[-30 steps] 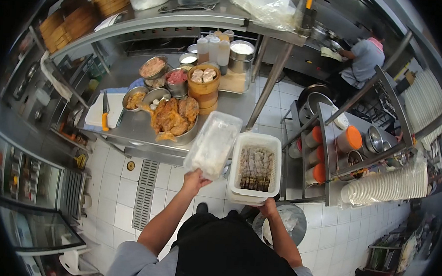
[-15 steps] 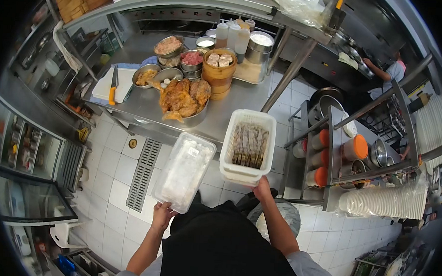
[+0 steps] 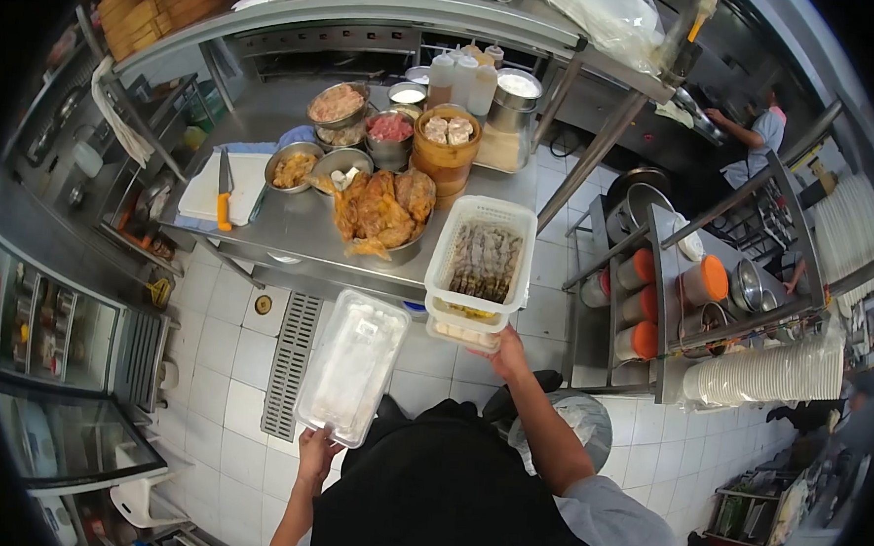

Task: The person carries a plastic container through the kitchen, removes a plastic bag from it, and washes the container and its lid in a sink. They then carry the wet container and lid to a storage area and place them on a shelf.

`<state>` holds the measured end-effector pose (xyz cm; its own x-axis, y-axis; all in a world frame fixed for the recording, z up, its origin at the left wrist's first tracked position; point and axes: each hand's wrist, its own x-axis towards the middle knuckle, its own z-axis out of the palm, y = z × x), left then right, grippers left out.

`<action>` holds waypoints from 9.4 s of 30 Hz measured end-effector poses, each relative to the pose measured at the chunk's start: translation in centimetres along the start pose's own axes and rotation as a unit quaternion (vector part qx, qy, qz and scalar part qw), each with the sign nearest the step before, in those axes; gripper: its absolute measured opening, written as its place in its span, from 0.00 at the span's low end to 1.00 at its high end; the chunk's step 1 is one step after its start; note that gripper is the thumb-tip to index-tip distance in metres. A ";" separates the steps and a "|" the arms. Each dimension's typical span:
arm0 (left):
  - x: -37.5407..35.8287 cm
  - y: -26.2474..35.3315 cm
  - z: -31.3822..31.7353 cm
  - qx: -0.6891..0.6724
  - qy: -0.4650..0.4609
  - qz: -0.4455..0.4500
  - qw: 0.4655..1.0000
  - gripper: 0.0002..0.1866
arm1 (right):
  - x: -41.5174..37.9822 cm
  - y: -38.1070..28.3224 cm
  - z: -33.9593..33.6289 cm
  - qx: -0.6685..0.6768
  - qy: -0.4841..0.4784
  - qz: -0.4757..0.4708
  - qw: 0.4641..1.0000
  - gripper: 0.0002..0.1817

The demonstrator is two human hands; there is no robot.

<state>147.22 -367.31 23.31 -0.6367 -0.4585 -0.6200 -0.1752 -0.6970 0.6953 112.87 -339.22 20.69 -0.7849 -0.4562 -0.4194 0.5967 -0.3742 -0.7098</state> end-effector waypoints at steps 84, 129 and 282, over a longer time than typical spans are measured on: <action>-39.3 17.2 -60.6 -0.213 0.775 0.437 0.404 0.11 | -49.8 68.5 92.9 -0.257 -0.955 0.147 -0.003 0.15; -90.9 3.0 -65.3 0.172 0.959 0.027 -0.222 0.06 | -59.1 87.1 102.6 -0.472 -0.824 0.150 0.275 0.07; 27.9 43.6 19.4 0.304 -0.565 0.181 0.745 0.06 | 4.5 5.7 42.4 -0.050 0.345 -0.333 0.876 0.08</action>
<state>107.28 -399.76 43.40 -0.8907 0.4410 0.1107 0.0719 -0.1037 0.9920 119.83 -377.67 38.72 -0.8882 0.4460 -0.1106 -0.0230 -0.2837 -0.9586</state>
